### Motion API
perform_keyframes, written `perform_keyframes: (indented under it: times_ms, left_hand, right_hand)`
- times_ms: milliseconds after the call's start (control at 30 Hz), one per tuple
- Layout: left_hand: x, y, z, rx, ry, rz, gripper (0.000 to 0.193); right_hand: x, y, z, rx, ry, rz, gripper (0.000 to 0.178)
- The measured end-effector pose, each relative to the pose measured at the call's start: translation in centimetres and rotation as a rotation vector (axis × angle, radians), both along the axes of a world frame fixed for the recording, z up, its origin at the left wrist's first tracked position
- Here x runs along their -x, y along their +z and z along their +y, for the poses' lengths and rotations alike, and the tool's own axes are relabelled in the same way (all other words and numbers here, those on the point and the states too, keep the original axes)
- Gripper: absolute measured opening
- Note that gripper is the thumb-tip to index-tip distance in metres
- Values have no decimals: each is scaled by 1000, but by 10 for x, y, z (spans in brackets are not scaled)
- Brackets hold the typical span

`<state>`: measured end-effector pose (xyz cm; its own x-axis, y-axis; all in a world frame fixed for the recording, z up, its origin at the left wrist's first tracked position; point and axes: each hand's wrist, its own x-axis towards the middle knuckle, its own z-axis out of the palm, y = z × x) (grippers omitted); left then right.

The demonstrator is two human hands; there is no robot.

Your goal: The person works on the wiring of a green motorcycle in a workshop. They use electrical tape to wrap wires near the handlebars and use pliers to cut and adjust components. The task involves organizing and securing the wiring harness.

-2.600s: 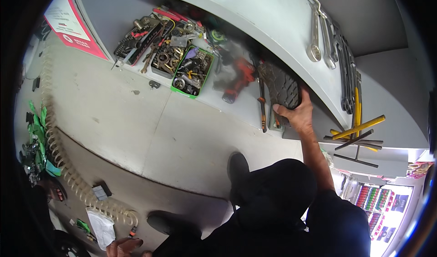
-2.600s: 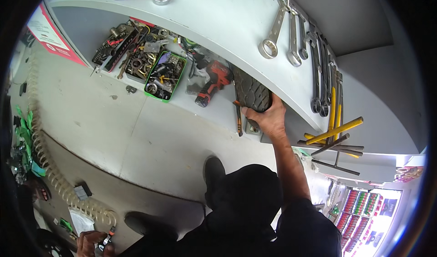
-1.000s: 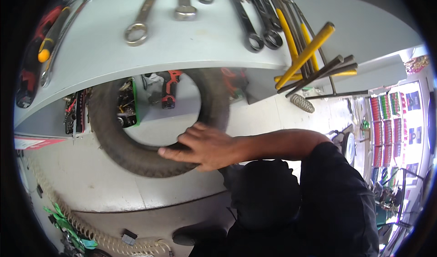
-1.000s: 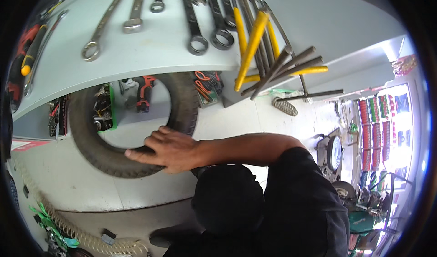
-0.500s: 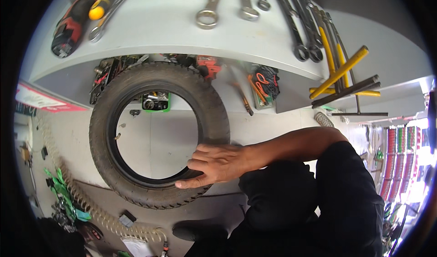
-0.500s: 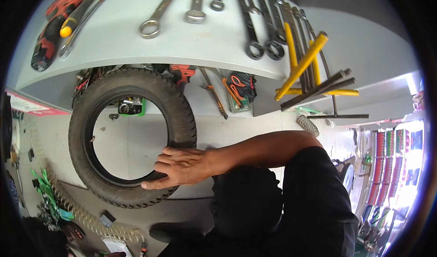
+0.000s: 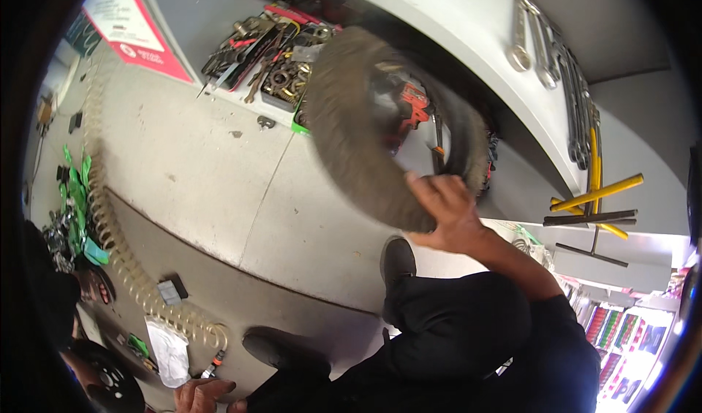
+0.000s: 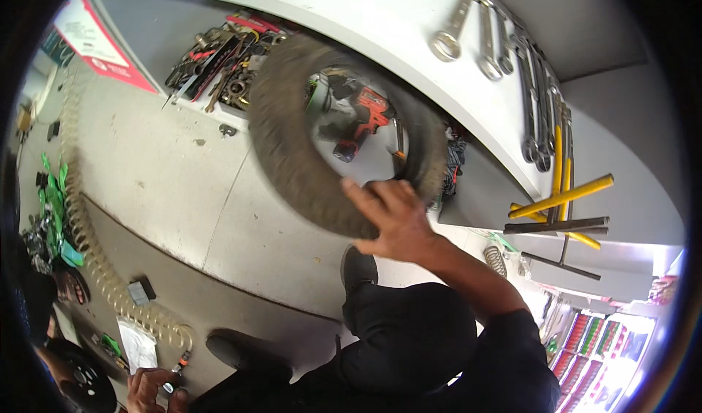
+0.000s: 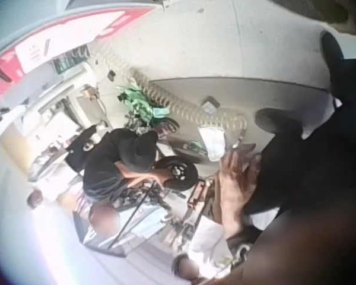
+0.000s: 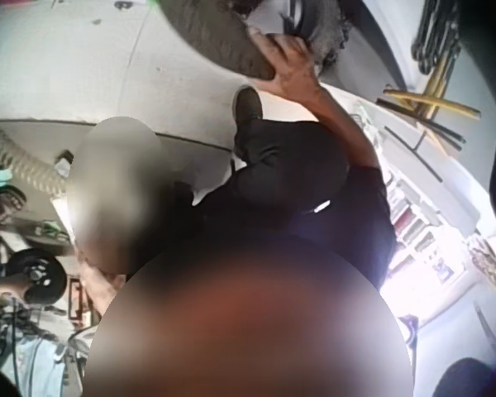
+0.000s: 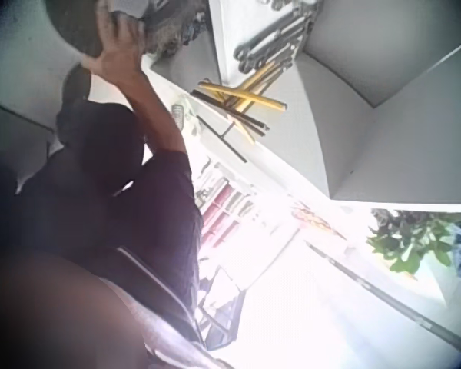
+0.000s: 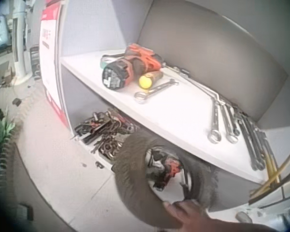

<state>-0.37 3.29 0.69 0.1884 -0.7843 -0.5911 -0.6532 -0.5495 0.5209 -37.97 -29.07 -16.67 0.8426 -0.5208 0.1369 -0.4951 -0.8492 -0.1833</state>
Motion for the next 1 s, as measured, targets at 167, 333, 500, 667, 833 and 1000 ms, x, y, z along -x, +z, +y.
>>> perform_keyframes:
  times_ms: [167,333,500,667,833,1000]
  left_hand:
    - [1,-15,3,-50,558,259,31]
    - [1,-12,-33,45,203,82,17]
    - [-6,-14,-35,62,73,28,25]
    - [-11,-7,-49,134,71,58,33]
    - [-14,-13,-38,228,109,108,46]
    - [-17,-11,-42,303,60,61,39]
  right_hand:
    - [20,-17,-33,34,-379,-28,127]
    - [20,-25,-70,-187,-653,-192,123]
    - [9,-46,-76,-270,-723,-61,123]
    - [-14,-68,-81,-190,-726,172,121]
    - [-25,-53,-66,74,-594,183,109]
    - [-54,-48,-57,-63,-229,-6,44]
